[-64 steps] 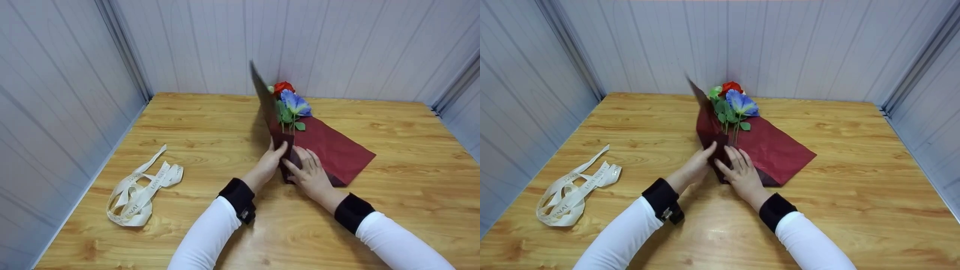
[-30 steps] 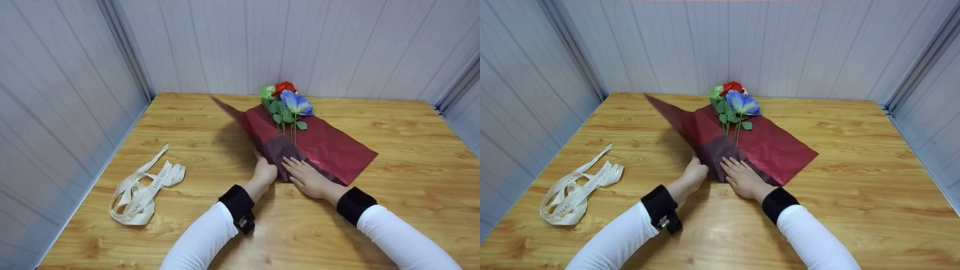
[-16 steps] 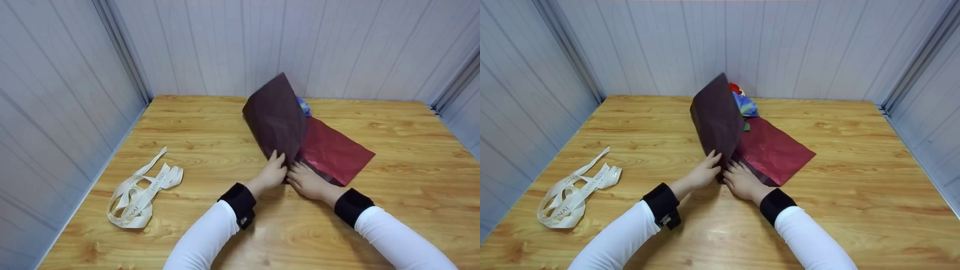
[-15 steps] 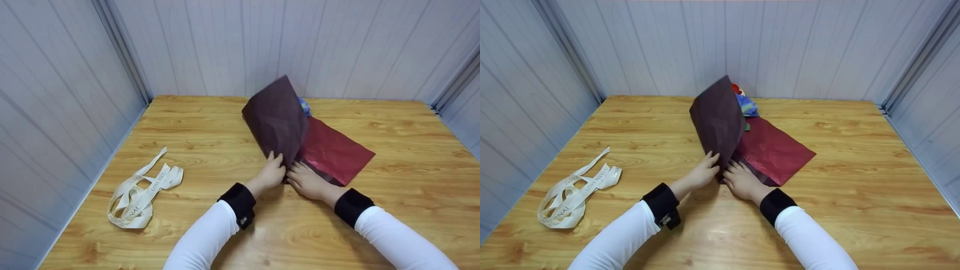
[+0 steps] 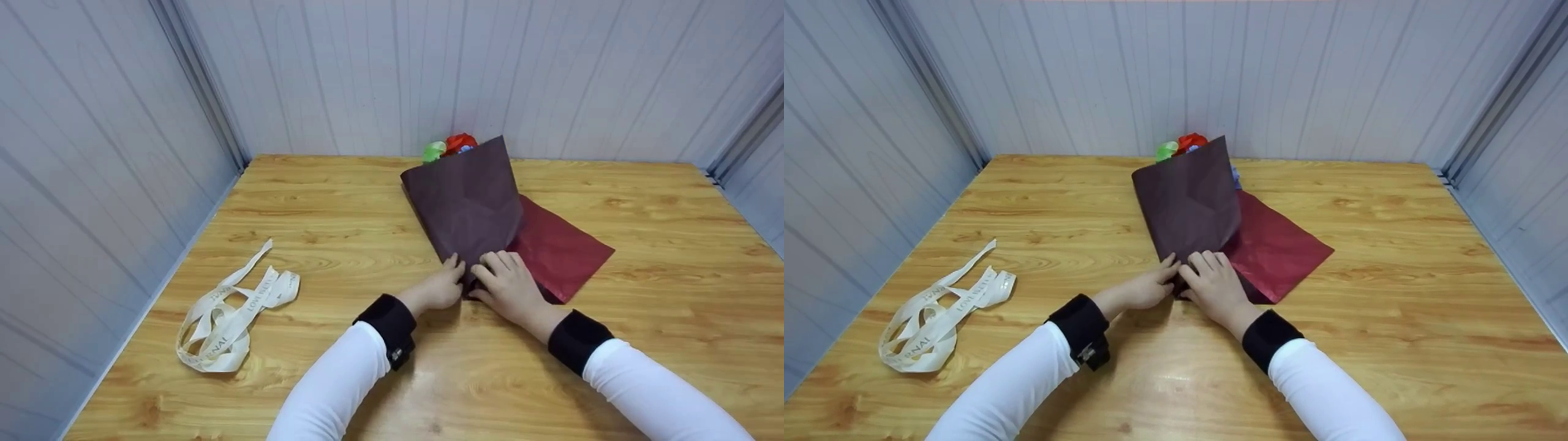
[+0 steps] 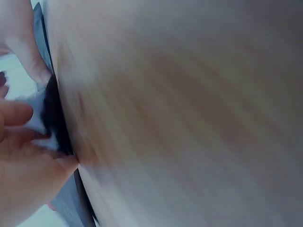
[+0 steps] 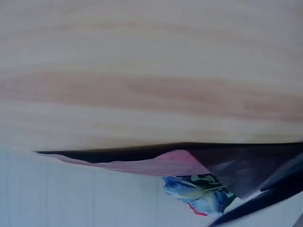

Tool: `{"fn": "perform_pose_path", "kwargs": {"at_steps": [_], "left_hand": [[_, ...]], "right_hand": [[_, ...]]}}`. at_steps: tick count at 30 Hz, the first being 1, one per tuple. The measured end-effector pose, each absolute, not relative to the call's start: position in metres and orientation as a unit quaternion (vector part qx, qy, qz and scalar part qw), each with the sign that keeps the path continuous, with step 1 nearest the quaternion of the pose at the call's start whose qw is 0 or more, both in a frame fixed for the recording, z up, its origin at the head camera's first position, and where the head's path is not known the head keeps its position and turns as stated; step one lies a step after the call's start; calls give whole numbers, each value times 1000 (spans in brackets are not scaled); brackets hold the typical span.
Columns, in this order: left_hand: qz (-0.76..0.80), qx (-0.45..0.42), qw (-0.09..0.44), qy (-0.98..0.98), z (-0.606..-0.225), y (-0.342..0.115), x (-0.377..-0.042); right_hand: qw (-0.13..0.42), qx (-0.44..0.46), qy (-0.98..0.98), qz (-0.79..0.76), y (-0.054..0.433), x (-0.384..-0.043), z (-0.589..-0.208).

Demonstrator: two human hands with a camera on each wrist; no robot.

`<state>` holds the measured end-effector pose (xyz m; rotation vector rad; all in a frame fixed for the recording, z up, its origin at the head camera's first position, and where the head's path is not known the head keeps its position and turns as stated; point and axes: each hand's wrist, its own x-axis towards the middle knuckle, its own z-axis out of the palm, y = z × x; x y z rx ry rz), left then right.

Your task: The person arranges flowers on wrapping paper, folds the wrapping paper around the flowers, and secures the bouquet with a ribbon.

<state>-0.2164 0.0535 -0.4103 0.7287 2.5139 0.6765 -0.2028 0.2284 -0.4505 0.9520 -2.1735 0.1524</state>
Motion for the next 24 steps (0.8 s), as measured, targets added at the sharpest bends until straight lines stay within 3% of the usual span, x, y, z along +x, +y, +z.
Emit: {"fn": "perform_pose_path", "kwargs": {"at_steps": [6, 14, 20, 24], "left_hand": [[103, 322, 211, 917, -411, 54, -216], [36, 301, 168, 938, -415, 63, -212], [-1, 279, 165, 946, -417, 66, -204], [-8, 290, 136, 947, -420, 60, -199]], "right_hand": [[342, 409, -841, 98, 229, -202, -455], [304, 425, -842, 135, 230, -201, -457], [240, 373, -881, 165, 228, -196, -451], [169, 315, -917, 178, 224, -188, -451]]}}
